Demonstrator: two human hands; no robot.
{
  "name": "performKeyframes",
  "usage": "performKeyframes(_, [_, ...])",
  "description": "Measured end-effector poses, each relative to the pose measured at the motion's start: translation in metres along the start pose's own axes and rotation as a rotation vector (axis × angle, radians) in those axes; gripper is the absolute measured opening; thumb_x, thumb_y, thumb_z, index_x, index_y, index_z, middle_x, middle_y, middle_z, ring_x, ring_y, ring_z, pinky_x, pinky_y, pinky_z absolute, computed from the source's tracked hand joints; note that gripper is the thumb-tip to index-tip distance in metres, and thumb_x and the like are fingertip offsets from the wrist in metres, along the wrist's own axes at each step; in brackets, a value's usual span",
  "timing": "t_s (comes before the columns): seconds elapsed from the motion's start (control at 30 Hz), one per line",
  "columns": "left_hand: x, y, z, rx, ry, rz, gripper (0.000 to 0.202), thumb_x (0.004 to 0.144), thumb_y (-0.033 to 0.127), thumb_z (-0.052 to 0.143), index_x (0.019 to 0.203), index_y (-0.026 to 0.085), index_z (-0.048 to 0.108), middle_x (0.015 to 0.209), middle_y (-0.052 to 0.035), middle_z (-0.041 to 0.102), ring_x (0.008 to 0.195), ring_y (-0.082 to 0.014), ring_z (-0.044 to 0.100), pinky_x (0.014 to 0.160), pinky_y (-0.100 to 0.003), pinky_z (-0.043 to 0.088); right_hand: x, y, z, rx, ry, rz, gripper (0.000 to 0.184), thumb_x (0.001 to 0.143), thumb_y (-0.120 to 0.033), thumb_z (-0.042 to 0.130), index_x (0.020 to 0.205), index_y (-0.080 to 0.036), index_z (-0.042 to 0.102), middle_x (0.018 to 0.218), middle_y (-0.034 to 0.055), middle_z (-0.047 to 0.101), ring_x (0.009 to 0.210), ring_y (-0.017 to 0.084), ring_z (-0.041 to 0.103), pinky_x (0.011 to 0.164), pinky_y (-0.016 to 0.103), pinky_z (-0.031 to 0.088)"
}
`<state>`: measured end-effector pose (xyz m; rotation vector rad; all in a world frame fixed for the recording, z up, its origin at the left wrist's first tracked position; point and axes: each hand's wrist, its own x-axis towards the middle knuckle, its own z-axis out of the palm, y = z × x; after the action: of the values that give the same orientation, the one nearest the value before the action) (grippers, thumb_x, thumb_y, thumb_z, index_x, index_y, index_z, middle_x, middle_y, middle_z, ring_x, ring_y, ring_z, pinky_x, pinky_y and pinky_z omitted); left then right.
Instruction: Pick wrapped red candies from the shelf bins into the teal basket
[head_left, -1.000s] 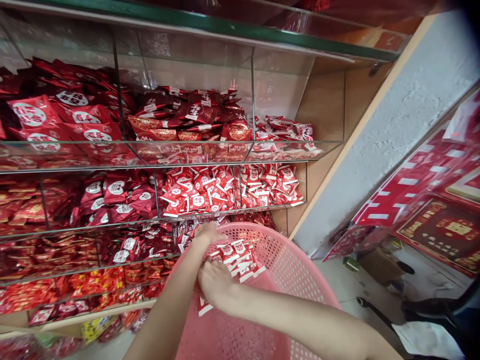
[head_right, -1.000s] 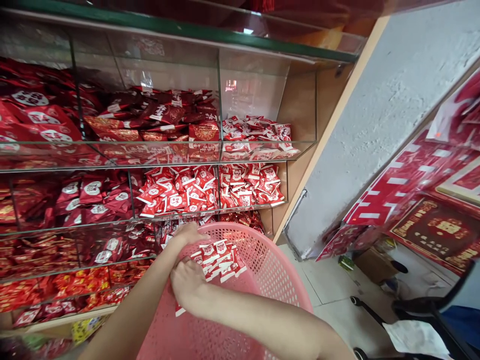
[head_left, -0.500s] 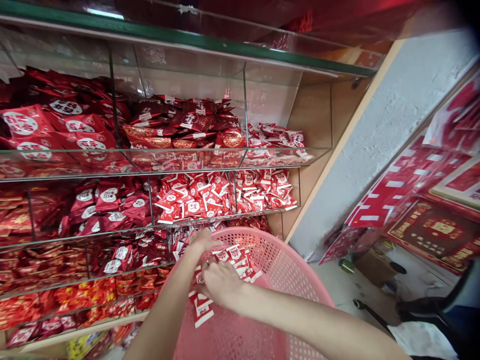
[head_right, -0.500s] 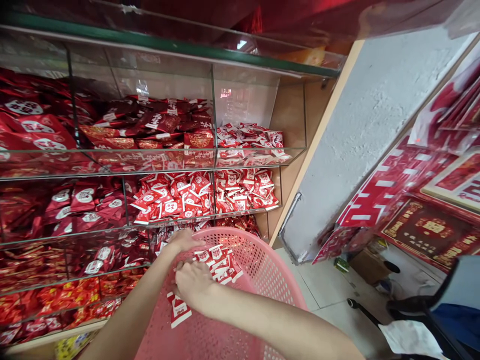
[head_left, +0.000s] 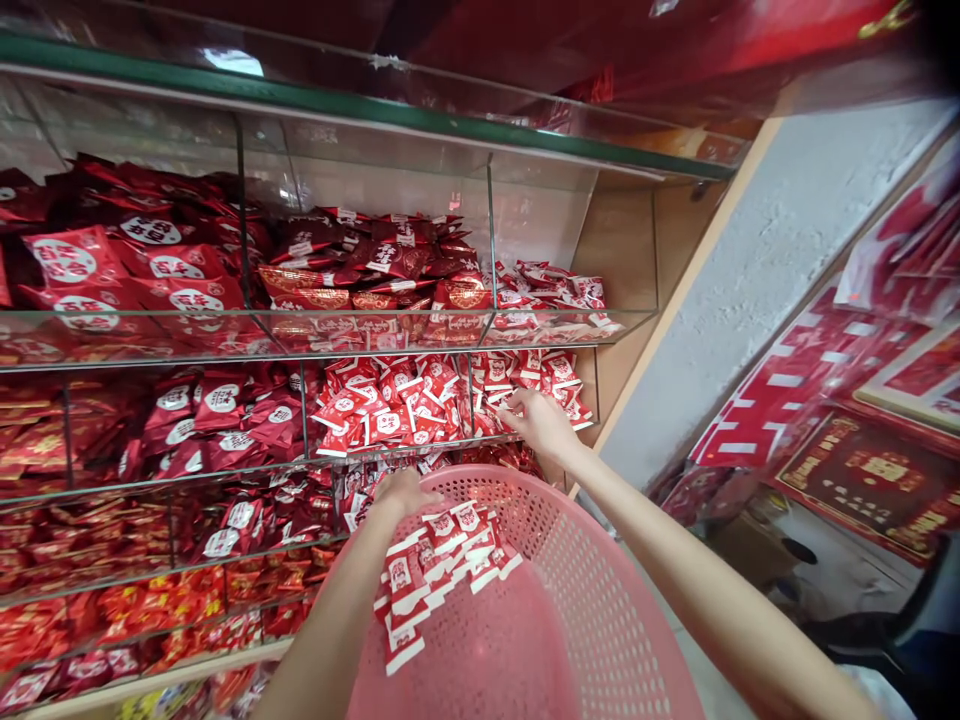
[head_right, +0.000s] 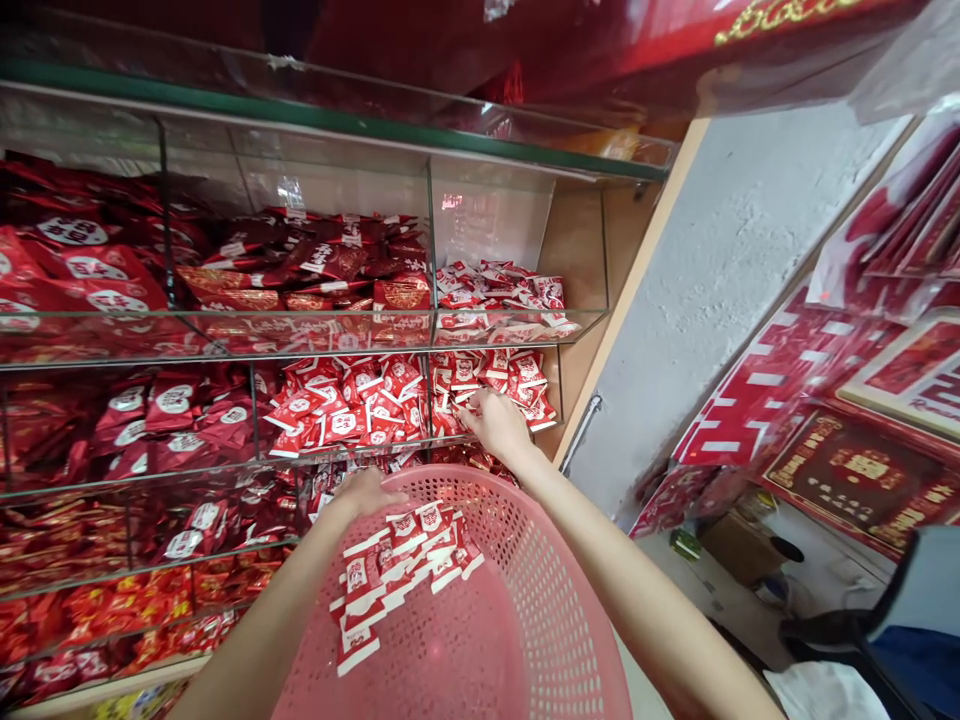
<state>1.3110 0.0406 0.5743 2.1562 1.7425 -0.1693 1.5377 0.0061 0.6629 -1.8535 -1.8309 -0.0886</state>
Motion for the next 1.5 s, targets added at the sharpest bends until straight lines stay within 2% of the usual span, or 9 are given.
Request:
performKeyframes(0.27, [-0.002,0.001,-0.001,-0.012,-0.006,-0.011,0.030,0.081,0.035,0.052,0.104,0.016,0.056,0.103,-0.0069,0.059,0.088,-0.0196,0.058,0.074,-0.040,0.047,0.005,0.001,0.019,0.110,0.040,0.001,0.013,0.077,-0.019,0.046,0.066,-0.018,0.053,0.068,0.0031,0.059,0.062,0.013,0.050,0.059,0.022,0.033])
performKeyframes(0.6, [-0.004,0.003,-0.004,-0.033,0.003,-0.022,0.032,0.081,0.036,0.051,0.107,0.016,0.055,0.105,-0.0074,0.059,0.090,-0.0203,0.058,0.075,-0.040,0.047,0.002,0.011,0.021,0.352,0.134,0.024,0.014,0.078,-0.025,0.043,0.066,-0.019,0.047,0.061,-0.0006,0.054,0.055,0.012,0.046,0.054,0.023,0.031])
performKeyframes(0.77, [-0.004,0.002,-0.003,-0.026,-0.002,-0.007,0.030,0.081,0.035,0.051,0.104,0.016,0.056,0.103,-0.0070,0.059,0.089,-0.0198,0.058,0.075,-0.040,0.047,-0.003,0.011,0.002,0.547,0.315,0.006,0.018,0.083,-0.034,0.042,0.074,-0.019,0.047,0.065,-0.0008,0.052,0.060,0.012,0.047,0.059,0.024,0.036])
performKeyframes(0.87, [-0.003,0.002,-0.003,-0.020,-0.014,-0.006,0.030,0.081,0.036,0.051,0.103,0.016,0.056,0.103,-0.0069,0.060,0.089,-0.0197,0.058,0.075,-0.040,0.047,-0.016,0.003,-0.013,0.808,0.330,0.020,0.020,0.083,-0.039,0.045,0.082,-0.019,0.047,0.076,0.0004,0.055,0.069,0.012,0.051,0.066,0.026,0.041])
performKeyframes(0.93, [-0.003,0.003,-0.004,-0.018,-0.019,-0.010,0.030,0.081,0.036,0.051,0.104,0.016,0.056,0.103,-0.0070,0.059,0.089,-0.0199,0.058,0.075,-0.040,0.047,-0.028,-0.003,-0.017,1.037,0.244,0.071,0.020,0.082,-0.040,0.047,0.082,-0.020,0.046,0.080,0.0000,0.055,0.073,0.012,0.053,0.067,0.026,0.044])
performKeyframes(1.0, [-0.003,0.003,-0.004,-0.017,-0.019,-0.016,0.031,0.081,0.035,0.051,0.105,0.016,0.056,0.104,-0.0072,0.059,0.090,-0.0203,0.058,0.075,-0.041,0.046,-0.042,-0.008,-0.012,1.273,0.088,0.196,0.019,0.082,-0.040,0.048,0.082,-0.021,0.044,0.080,-0.0013,0.056,0.070,0.011,0.055,0.062,0.025,0.047])
performKeyframes(1.17, [-0.004,0.004,-0.003,-0.023,-0.014,-0.026,0.031,0.081,0.036,0.051,0.105,0.016,0.056,0.105,-0.0073,0.059,0.089,-0.0198,0.058,0.075,-0.040,0.047,-0.073,-0.016,0.024,1.640,-0.362,0.578,0.012,0.082,-0.031,0.048,0.090,-0.022,0.046,0.069,-0.0033,0.056,0.057,0.009,0.057,0.045,0.017,0.045])
performKeyframes(1.33, [-0.003,0.004,-0.001,-0.024,-0.006,-0.033,0.033,0.081,0.037,0.051,0.105,0.016,0.055,0.104,-0.0073,0.059,0.089,-0.0199,0.058,0.075,-0.041,0.047,-0.087,-0.019,0.045,1.689,-0.652,0.644,0.024,0.082,-0.033,0.051,0.100,-0.018,0.051,0.086,0.0027,0.061,0.066,0.009,0.060,0.051,0.018,0.050])
performKeyframes(1.5, [0.000,0.004,0.001,-0.024,-0.025,-0.038,0.032,0.081,0.036,0.051,0.105,0.016,0.056,0.104,-0.0072,0.059,0.089,-0.0200,0.058,0.075,-0.040,0.047,-0.097,-0.022,0.052,1.572,-0.681,0.614,0.024,0.076,-0.033,0.057,0.095,-0.019,0.050,0.087,0.0012,0.060,0.073,0.011,0.060,0.061,0.025,0.053])
